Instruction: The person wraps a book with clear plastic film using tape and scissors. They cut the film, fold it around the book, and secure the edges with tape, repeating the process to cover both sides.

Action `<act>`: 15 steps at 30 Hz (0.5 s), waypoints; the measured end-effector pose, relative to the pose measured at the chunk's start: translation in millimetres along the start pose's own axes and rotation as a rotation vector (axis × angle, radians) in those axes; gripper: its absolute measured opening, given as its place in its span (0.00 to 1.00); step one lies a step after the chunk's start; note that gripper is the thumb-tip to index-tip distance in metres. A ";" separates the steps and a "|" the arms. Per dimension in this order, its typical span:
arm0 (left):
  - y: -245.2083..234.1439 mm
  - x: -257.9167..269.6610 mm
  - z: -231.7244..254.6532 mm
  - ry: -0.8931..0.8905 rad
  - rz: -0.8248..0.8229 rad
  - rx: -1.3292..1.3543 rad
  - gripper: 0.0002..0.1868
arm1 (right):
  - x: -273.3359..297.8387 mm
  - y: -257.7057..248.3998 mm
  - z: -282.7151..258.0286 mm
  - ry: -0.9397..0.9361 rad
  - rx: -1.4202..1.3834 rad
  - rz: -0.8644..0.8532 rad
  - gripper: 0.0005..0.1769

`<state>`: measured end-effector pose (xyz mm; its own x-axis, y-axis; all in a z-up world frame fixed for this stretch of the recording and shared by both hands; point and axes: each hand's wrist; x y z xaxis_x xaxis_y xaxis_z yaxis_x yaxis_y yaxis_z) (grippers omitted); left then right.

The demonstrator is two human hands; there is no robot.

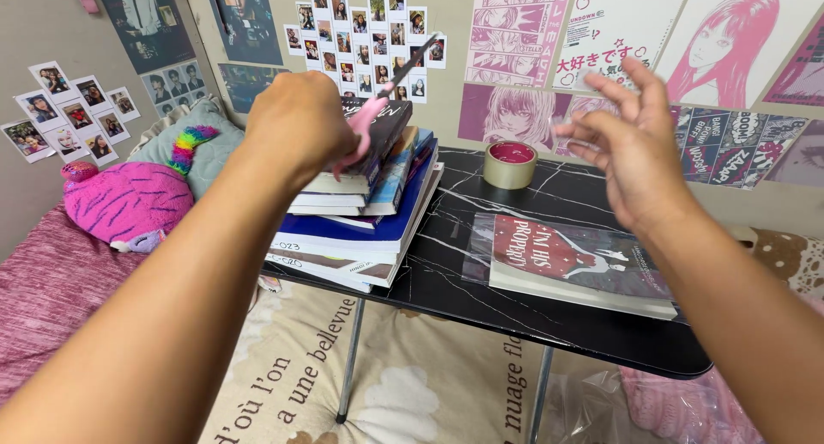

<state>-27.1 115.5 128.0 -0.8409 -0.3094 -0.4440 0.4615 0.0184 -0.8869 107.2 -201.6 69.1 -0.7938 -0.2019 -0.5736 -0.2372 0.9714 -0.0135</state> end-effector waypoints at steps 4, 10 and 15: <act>16.5 -27.9 -9.3 -0.015 -0.076 -0.065 0.13 | 14.8 6.8 3.3 0.059 -0.017 0.032 0.41; 24.1 -51.1 -8.0 -0.053 -0.356 -0.082 0.12 | 27.3 8.2 3.3 0.089 -0.016 0.057 0.39; 11.0 -53.7 -1.5 0.071 -0.339 -0.320 0.07 | 39.1 -2.2 -1.2 0.165 -0.104 0.056 0.35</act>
<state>22.7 133.8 141.9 -0.9515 -0.2832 -0.1204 0.0569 0.2228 -0.9732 76.0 -211.8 47.6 -0.8866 -0.1739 -0.4286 -0.2399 0.9652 0.1045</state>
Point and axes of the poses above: each hand's wrist, its own x-axis away from the middle knuckle, its own y-axis out of the palm, z = x × y, and after that the axes turned 1 degree about -z, right-handed
